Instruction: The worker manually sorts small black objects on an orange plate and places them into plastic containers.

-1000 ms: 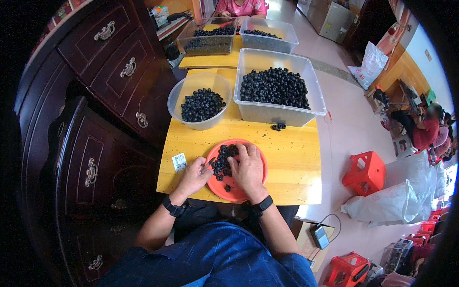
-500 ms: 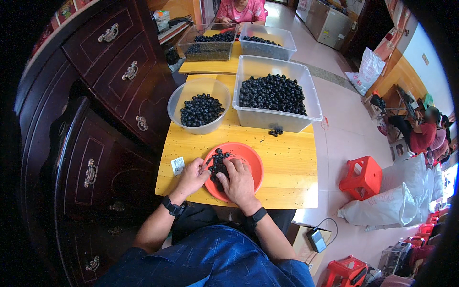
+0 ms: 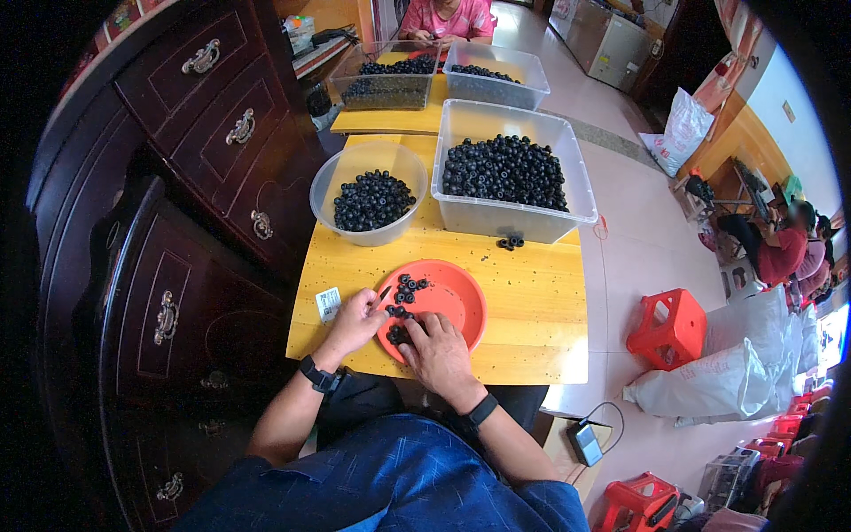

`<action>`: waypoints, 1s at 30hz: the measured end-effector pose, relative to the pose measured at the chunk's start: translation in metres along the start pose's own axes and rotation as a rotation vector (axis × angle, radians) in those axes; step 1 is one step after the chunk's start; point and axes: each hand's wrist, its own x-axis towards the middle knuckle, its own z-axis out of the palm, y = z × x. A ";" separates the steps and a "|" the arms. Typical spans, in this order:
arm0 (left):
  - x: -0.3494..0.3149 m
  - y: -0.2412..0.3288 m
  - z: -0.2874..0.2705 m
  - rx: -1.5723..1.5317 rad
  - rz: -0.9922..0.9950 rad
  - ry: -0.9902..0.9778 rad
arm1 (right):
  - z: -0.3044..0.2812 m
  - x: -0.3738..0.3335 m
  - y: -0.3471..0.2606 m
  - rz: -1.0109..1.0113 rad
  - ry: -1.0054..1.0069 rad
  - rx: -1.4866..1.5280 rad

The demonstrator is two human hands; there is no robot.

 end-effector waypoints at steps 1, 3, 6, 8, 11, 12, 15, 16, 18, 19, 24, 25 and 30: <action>0.000 0.002 0.000 0.019 -0.008 -0.010 | -0.001 -0.003 0.002 0.003 -0.004 -0.001; 0.000 -0.001 0.000 -0.014 0.008 0.007 | -0.002 -0.007 0.002 0.012 0.084 -0.027; 0.002 -0.011 0.004 -0.057 0.028 0.029 | -0.002 -0.011 0.005 0.042 0.084 0.007; 0.003 -0.012 0.005 -0.067 0.029 0.035 | 0.000 -0.011 0.006 0.049 0.090 0.017; 0.002 -0.008 0.005 -0.070 -0.004 0.015 | -0.001 -0.009 0.006 0.070 0.076 0.042; 0.003 -0.013 0.006 -0.073 -0.002 0.015 | -0.001 -0.008 0.005 0.083 0.054 0.055; 0.005 -0.024 0.009 -0.073 0.004 0.007 | -0.002 -0.006 0.005 0.111 0.004 0.043; 0.006 -0.027 0.009 -0.070 0.011 -0.001 | -0.003 -0.004 0.005 0.111 0.001 0.044; 0.003 -0.016 0.006 -0.052 0.009 -0.013 | -0.006 -0.001 0.006 0.185 -0.070 0.055; 0.002 -0.011 0.005 -0.033 0.010 -0.020 | -0.008 0.000 0.007 0.189 -0.073 0.055; 0.000 -0.011 0.004 -0.040 0.004 -0.019 | -0.012 0.007 0.011 0.195 -0.040 0.088; 0.000 -0.012 0.004 -0.059 0.011 -0.011 | -0.013 0.009 0.013 0.195 -0.044 0.088; -0.001 -0.007 0.003 -0.045 0.011 -0.016 | -0.007 0.018 0.034 0.400 0.086 0.714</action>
